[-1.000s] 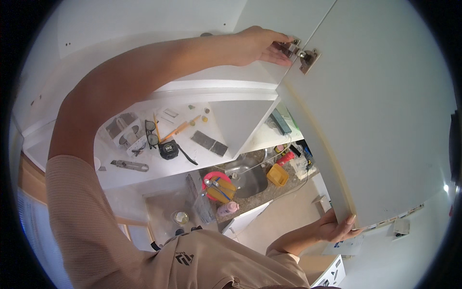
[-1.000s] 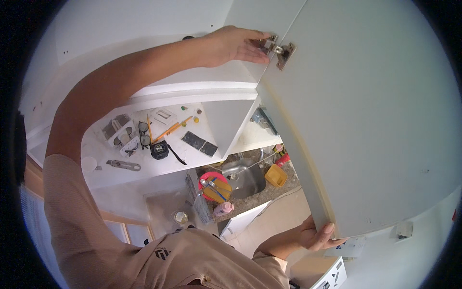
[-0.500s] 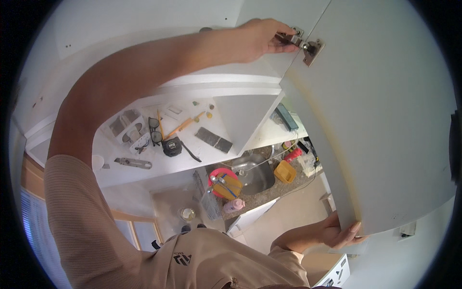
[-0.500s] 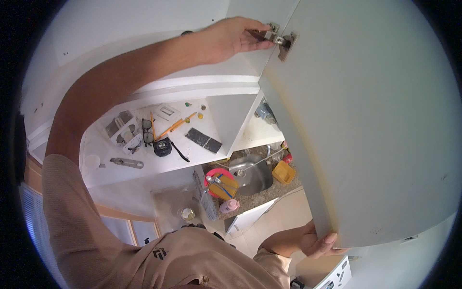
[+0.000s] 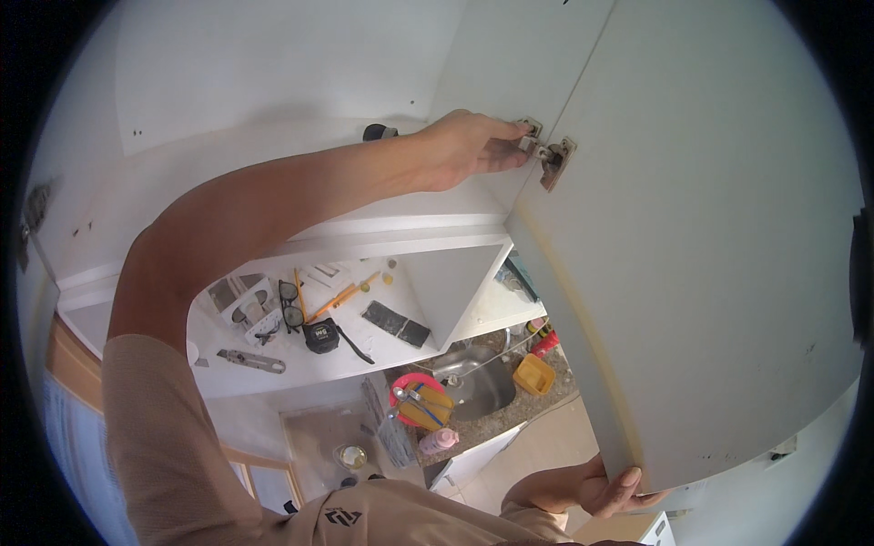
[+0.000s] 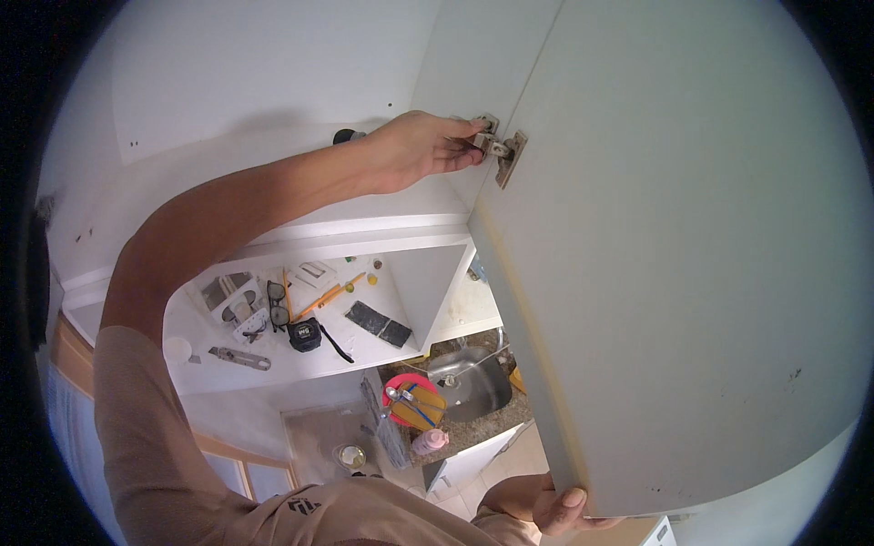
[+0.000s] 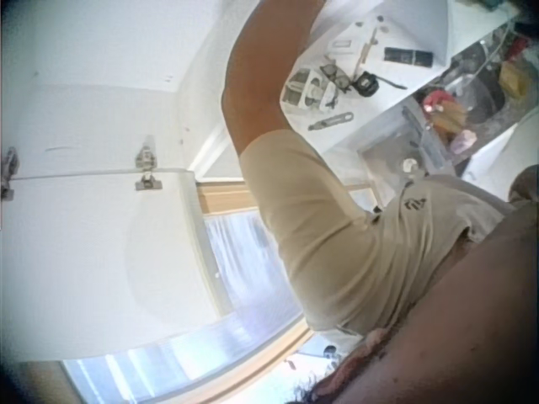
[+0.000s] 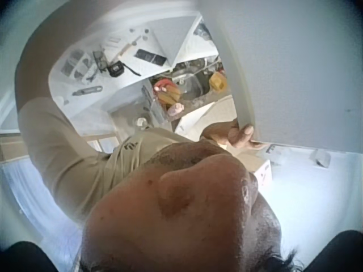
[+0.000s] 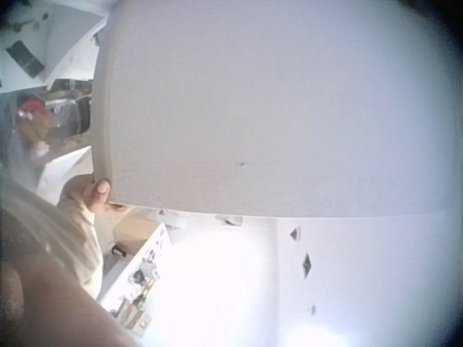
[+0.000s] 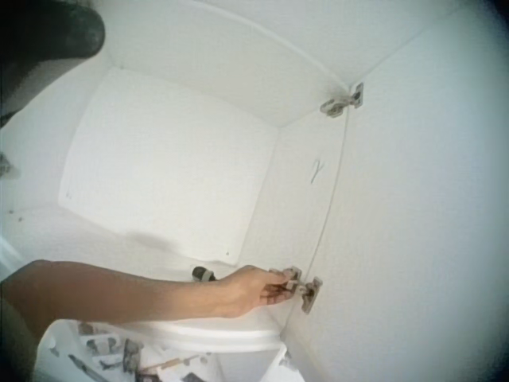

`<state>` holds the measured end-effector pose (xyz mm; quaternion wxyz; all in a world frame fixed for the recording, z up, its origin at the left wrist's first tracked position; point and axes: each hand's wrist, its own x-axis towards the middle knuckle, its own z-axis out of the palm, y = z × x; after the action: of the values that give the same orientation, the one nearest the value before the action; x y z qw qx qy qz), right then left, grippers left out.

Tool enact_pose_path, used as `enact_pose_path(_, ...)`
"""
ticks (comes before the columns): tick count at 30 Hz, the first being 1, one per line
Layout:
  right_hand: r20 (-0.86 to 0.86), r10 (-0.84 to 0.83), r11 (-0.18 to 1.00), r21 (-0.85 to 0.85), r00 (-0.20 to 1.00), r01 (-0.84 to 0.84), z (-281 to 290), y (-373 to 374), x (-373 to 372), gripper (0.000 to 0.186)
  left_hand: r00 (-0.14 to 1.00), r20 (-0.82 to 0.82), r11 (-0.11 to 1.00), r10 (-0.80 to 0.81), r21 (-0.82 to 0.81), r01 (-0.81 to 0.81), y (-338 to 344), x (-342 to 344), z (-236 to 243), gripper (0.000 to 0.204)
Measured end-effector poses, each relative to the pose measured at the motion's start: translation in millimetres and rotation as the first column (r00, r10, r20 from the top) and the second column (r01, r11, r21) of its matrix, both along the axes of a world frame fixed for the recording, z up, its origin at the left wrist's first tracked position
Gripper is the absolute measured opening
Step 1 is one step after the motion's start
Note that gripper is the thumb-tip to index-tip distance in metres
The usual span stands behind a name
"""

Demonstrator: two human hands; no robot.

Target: The person uses a screwdriver to tighten screws on the hinges of a white kitchen cabinet door. They repeatedly open and close the door to test the alignment and functionality of the hinges while making adjustments.

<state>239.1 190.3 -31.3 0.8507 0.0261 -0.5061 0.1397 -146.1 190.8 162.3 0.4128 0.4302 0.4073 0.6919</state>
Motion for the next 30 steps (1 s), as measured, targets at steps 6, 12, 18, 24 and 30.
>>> enact_pose_path(6,-0.047,0.077,0.996,-0.035,0.996,-0.079,-4,6,13,0.060,0.996,-0.094,0.999,0.002,-0.050,-0.007,-6,6,9,0.029)
enact_pose_path(12,-0.122,-0.250,0.968,0.004,0.960,0.252,-11,12,15,0.058,0.998,-0.050,0.999,0.023,-0.025,-0.024,2,11,6,0.031)
enact_pose_path(18,-0.099,0.101,0.970,-0.211,0.990,-0.120,9,-22,-9,0.073,0.999,0.019,0.999,0.040,0.016,-0.040,12,0,-5,0.036)
enact_pose_path(24,-0.033,0.084,0.931,-0.354,0.996,-0.091,9,-23,-3,0.091,0.996,-0.071,0.999,-0.047,-0.007,0.046,10,-24,-8,0.045)
enact_pose_path(30,-0.009,-0.080,0.982,-0.170,0.997,0.077,2,-1,4,0.057,0.952,-0.284,0.993,-0.118,-0.028,0.114,23,-33,-9,0.051)
